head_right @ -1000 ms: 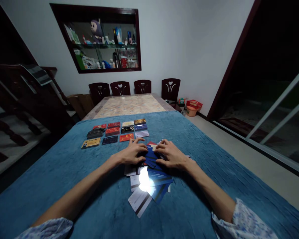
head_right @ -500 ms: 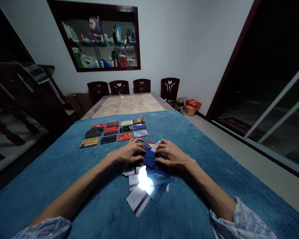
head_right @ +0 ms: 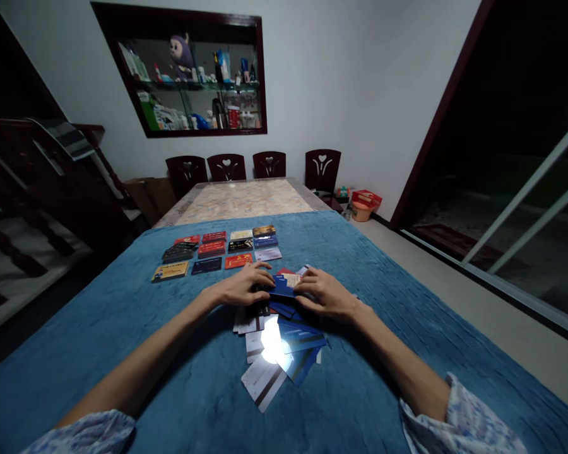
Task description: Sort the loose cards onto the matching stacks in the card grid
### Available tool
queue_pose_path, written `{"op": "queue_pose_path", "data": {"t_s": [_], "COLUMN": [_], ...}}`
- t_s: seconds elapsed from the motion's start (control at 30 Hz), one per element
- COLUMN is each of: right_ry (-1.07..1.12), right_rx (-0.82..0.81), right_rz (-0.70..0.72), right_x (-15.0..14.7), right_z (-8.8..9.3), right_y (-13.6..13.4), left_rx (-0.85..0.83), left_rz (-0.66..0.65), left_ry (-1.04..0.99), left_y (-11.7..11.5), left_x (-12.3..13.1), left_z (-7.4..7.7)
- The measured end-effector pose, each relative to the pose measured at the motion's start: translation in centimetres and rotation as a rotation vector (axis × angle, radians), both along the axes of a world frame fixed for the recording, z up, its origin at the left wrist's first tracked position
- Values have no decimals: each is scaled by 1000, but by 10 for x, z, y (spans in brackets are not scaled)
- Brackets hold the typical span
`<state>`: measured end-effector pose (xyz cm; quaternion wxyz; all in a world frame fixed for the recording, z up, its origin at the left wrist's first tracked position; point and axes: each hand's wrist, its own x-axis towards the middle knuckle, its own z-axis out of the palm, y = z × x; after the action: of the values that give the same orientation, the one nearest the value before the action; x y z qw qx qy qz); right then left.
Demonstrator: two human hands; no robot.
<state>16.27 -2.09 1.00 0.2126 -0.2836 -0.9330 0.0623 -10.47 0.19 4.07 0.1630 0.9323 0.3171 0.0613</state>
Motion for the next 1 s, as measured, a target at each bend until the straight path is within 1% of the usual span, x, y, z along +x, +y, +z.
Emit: {"op": "queue_pose_path", "data": {"t_s": [0.1, 0.2, 0.4, 0.57, 0.77, 0.9, 1.0], "right_ry": [86, 177, 301, 373, 321, 236, 188], "right_rx": [53, 88, 51, 77, 123, 139, 148], "right_rz": [-101, -184, -255, -276, -332, -367, -368], "right_x": [-1, -3, -3, -6, -11, -12, -12], "right_z": [-9, -19, -36, -44, -45, -43, -42], "right_y": [5, 12, 21, 26, 27, 25, 25], "left_rx": [34, 65, 79, 99, 147, 184, 207], "left_rz": [11, 64, 153, 196, 220, 261, 288], "left_ry": [-53, -113, -259, -387, -435, -398, -349], "left_y": [6, 12, 16, 16, 15, 13, 10], "left_x": [-3, -2, 3, 3, 4, 5, 5], "left_z": [-3, -10, -27, -36, -41, -43, -44]}}
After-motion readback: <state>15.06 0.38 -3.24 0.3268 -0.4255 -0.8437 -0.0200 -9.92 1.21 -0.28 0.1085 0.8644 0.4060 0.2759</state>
